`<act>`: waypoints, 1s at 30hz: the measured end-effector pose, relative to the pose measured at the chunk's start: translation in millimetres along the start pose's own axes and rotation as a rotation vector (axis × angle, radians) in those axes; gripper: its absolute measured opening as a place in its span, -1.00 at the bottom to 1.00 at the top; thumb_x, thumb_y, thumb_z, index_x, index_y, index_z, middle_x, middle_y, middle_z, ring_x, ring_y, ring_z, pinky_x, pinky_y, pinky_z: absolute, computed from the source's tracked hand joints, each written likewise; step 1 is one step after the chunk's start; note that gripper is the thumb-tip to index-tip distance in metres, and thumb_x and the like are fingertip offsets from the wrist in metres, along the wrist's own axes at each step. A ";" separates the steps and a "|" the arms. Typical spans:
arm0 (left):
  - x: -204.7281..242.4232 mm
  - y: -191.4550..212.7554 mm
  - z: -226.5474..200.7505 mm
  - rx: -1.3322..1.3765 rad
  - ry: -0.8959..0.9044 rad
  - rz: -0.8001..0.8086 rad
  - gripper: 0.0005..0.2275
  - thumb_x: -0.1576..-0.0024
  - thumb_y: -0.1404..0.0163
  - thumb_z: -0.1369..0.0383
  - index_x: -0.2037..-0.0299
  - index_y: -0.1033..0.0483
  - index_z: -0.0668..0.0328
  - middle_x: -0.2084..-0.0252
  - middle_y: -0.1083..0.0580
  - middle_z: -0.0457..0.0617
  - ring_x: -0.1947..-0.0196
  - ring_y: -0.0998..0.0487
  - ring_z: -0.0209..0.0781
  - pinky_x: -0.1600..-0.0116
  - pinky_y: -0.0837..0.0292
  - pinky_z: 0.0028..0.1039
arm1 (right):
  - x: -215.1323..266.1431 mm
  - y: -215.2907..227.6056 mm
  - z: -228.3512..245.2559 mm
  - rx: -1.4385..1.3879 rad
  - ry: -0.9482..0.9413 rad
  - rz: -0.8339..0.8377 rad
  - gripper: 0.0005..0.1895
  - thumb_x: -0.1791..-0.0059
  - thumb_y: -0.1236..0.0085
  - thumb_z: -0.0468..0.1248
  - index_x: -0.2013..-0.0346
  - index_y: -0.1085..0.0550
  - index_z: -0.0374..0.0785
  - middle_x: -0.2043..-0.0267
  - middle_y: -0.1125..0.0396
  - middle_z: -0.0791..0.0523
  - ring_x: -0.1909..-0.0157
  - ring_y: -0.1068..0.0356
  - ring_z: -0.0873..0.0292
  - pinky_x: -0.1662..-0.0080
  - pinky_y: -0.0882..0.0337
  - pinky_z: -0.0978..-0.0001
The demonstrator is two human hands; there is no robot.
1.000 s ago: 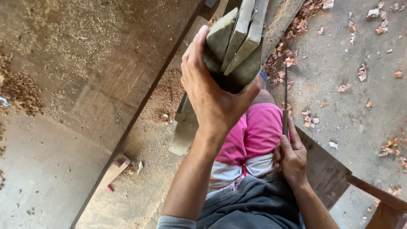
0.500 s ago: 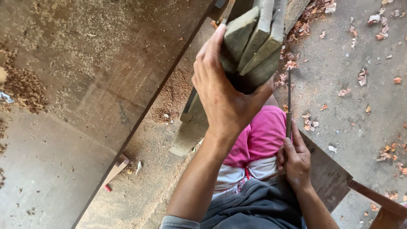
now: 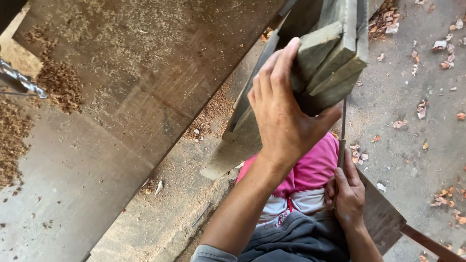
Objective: Inspecting a hand saw and using a hammer to adjust a wooden frame assembly.
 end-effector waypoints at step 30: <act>-0.8 -0.2 5.7 0.068 -0.140 -0.035 -0.08 -0.05 -0.42 0.27 -0.47 0.08 0.08 -0.36 -0.23 0.01 -0.38 -0.29 -0.14 -0.43 -0.25 -0.28 | -0.2 -6.2 9.3 0.010 0.053 0.038 -0.32 -0.14 0.22 -0.30 -0.58 0.04 -0.04 0.67 -0.06 0.25 0.68 -0.04 0.38 0.61 -0.20 0.53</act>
Point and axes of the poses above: each hand's wrist, its own x-axis away from the middle knuckle, its own y-axis out of the back of the hand, z = x × y, the point moved 10 cm from there along -x, towards the middle knuckle
